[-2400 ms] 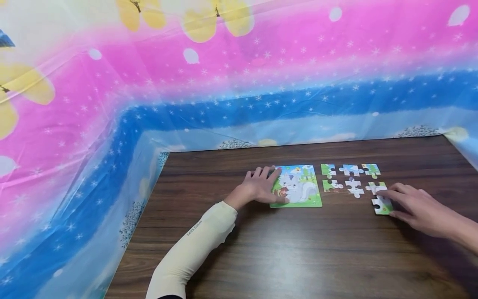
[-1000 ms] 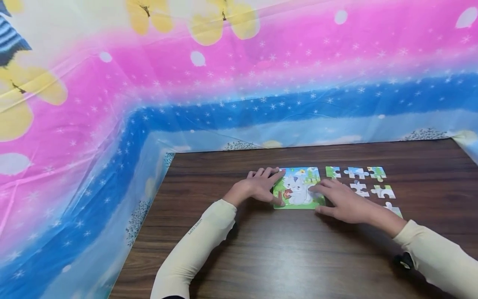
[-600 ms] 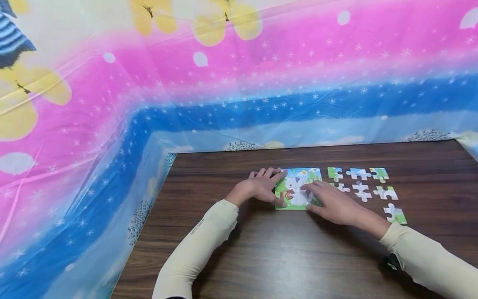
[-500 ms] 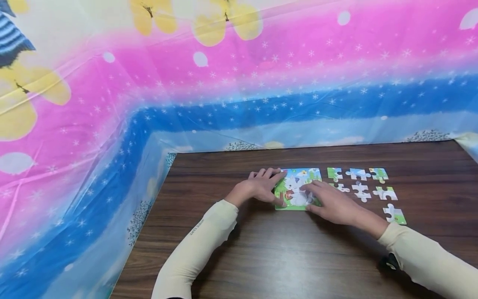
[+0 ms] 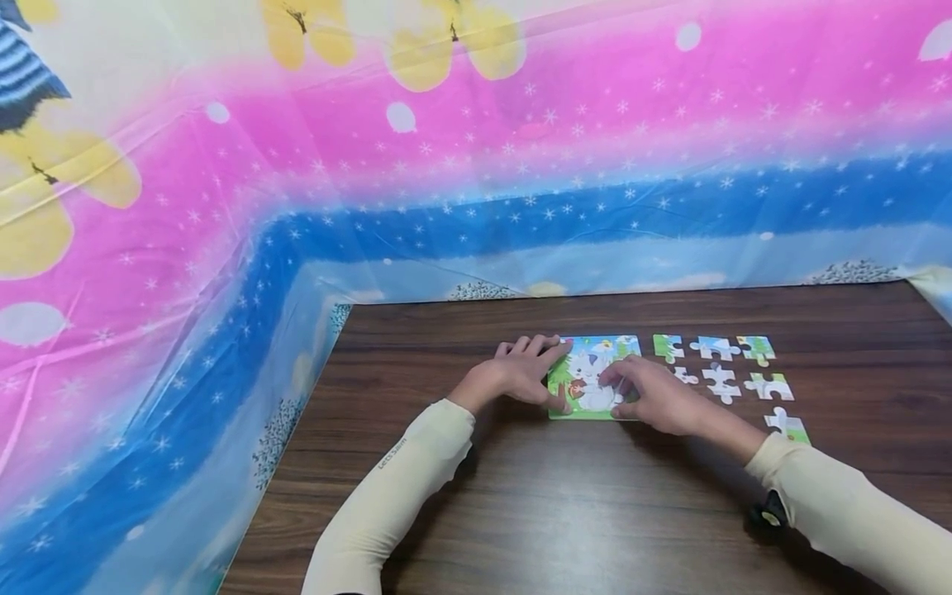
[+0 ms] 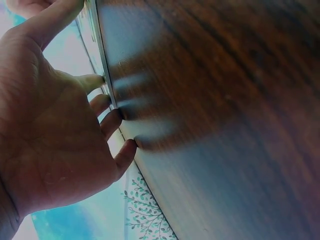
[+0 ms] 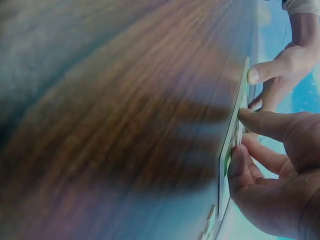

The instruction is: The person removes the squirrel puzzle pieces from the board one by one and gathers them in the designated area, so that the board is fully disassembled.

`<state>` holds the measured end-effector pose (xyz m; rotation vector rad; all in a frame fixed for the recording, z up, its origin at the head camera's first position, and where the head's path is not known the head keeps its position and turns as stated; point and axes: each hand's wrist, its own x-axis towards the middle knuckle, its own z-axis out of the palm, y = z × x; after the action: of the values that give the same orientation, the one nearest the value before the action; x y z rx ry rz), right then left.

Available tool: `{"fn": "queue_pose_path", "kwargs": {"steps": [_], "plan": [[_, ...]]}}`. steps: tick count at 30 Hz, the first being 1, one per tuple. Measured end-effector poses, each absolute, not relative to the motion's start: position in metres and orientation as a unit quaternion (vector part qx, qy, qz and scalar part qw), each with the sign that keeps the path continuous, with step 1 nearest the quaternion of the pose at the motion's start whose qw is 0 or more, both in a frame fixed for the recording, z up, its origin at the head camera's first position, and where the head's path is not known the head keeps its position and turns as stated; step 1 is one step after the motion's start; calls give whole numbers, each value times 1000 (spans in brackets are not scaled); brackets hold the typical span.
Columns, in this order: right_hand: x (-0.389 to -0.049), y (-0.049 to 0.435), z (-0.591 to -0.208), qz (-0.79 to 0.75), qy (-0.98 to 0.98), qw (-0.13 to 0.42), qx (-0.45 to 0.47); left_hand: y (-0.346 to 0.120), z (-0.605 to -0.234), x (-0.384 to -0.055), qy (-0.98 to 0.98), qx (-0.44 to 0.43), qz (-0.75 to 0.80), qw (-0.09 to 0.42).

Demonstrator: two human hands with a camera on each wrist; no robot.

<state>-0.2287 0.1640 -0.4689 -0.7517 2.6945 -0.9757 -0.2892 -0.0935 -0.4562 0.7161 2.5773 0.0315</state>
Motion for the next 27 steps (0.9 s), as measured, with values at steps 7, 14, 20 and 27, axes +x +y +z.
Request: {"fn": "queue_pose_path", "kwargs": {"steps": [7, 14, 20, 27], "plan": [[-234, 167, -466, -338, 899, 106, -259, -93, -449, -283, 938, 265, 15, 225], [-234, 168, -465, -322, 904, 92, -267, -94, -433, -275, 934, 274, 38, 224], [-233, 169, -465, -312, 904, 88, -279, -96, -442, -282, 935, 268, 36, 229], [-232, 172, -469, -320, 903, 88, -273, -97, -442, -278, 933, 271, 47, 233]]}}
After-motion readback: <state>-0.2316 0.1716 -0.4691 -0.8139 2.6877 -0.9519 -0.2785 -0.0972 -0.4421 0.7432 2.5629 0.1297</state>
